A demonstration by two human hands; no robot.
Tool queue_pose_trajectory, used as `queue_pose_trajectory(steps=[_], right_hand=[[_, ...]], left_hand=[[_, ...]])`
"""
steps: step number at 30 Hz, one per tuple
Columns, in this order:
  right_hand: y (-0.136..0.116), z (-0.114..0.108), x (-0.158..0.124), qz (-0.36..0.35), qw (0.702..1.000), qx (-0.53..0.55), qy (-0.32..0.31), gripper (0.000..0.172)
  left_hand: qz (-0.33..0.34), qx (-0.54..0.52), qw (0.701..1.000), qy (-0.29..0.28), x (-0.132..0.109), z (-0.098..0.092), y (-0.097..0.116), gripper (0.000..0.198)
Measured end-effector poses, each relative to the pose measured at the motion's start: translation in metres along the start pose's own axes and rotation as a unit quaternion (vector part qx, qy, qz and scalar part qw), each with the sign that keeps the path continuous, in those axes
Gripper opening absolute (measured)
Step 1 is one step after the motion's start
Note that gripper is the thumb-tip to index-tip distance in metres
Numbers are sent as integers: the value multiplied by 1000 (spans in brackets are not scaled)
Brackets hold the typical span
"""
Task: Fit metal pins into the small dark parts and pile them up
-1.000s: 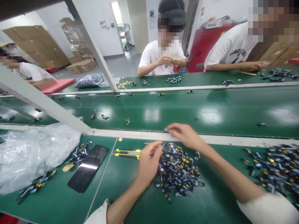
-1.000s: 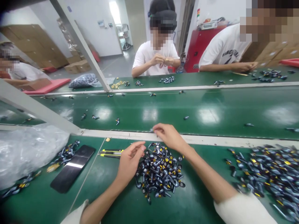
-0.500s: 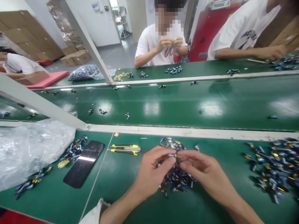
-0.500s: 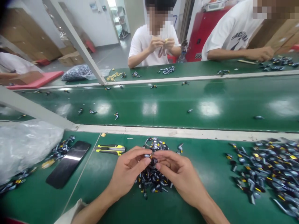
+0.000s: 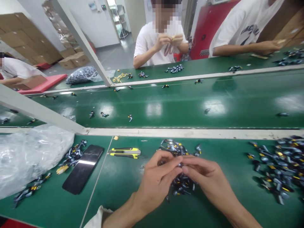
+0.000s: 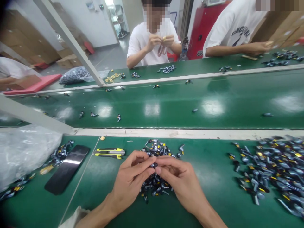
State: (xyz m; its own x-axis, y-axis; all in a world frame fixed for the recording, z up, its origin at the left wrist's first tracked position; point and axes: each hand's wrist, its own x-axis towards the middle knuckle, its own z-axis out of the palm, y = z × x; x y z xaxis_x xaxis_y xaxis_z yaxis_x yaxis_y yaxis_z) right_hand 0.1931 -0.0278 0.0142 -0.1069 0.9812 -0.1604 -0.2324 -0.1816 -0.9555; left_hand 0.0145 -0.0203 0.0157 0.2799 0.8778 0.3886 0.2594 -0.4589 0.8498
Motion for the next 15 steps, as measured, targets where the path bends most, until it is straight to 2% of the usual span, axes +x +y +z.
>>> queue_pose_trajectory(steps=[4,8,10,15], right_hand=[[3,-1,-1,-2,1000,10,16,16],[3,1,-2,4,1000,16,19,23],[3,2,-3,-21,999,-13,39,22],[3,4,-4,-125,986,-82,67,22]], left_hand=[[70,33,996,44,2,-1,3,43],[124,41,990,61,5,0,5,31],[106,28,992,62,5,1,6,28],[-4,-13,998,55,3,1,12,25]])
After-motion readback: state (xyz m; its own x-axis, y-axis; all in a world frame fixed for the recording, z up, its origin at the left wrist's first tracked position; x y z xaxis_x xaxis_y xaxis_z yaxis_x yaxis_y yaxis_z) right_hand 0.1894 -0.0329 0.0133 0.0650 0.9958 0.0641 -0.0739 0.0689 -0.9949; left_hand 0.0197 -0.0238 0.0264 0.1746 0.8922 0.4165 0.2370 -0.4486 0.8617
